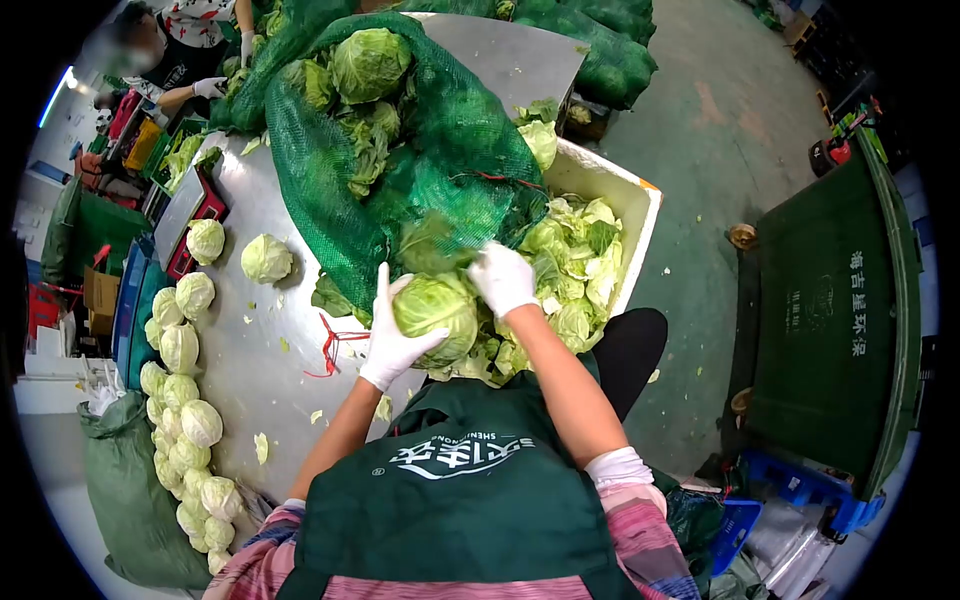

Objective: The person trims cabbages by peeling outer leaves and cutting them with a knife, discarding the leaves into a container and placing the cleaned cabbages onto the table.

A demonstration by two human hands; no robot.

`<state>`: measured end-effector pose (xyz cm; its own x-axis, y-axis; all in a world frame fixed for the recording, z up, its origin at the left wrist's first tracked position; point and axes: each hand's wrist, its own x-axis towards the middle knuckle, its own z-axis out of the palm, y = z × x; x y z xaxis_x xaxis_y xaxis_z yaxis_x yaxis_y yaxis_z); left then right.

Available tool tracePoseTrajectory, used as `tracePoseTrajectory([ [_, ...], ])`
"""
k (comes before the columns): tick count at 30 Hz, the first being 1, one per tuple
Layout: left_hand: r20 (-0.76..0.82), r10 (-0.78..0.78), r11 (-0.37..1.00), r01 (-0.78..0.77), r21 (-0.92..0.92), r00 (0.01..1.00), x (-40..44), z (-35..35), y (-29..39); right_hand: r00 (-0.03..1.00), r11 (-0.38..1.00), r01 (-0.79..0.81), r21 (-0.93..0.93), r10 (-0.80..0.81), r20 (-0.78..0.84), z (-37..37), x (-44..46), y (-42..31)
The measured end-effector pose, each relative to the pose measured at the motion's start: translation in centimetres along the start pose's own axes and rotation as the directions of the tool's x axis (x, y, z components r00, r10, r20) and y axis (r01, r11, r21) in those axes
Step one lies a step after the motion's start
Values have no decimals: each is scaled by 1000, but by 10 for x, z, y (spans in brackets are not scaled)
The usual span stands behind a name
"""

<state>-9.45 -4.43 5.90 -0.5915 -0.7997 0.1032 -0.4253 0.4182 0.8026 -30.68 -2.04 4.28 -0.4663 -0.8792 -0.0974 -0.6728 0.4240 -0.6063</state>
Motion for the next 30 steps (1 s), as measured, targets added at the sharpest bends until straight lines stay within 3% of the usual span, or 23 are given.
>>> tracePoseTrajectory([
  [2,-121,-150,969,122,-213,981,-11,-3,-14,965,967,-250,39,245,97,-11,-9,40],
  [3,-77,-215,970,204,-130,974,-16,-2,-40,983,980,-183,-82,184,3,1,-18,74],
  [5,-119,-256,952,230,-200,959,-12,-9,-25,991,969,-128,-210,114,-74,19,-39,97],
  [7,-160,-271,944,229,-238,949,-4,-8,-15,971,998,57,29,-49,-236,9,-57,72],
  [8,-148,-294,937,254,-241,944,-3,-5,-22,968,963,176,204,-132,-212,-1,-69,53],
  [11,-175,-302,930,248,-272,937,5,1,-32,976,970,210,120,-214,22,0,-94,22],
  [14,-196,-321,929,268,-255,926,10,4,-35,980,989,144,20,-145,136,17,-95,16],
  [17,-236,-294,952,261,-159,926,12,9,-24,979,989,142,-48,-133,153,21,-91,9],
  [20,-279,-322,947,302,-115,905,13,13,-15,988,979,147,-143,-139,68,26,-92,3],
  [23,-301,-333,943,321,-91,894,15,16,-1,989,953,69,-294,-26,148,30,-85,-3],
  [27,-304,-285,954,299,2,909,16,18,12,981,953,48,-298,12,195,32,-81,4],
  [30,-312,-338,934,358,4,888,27,21,15,954,966,13,-257,65,294,29,-60,7],
])
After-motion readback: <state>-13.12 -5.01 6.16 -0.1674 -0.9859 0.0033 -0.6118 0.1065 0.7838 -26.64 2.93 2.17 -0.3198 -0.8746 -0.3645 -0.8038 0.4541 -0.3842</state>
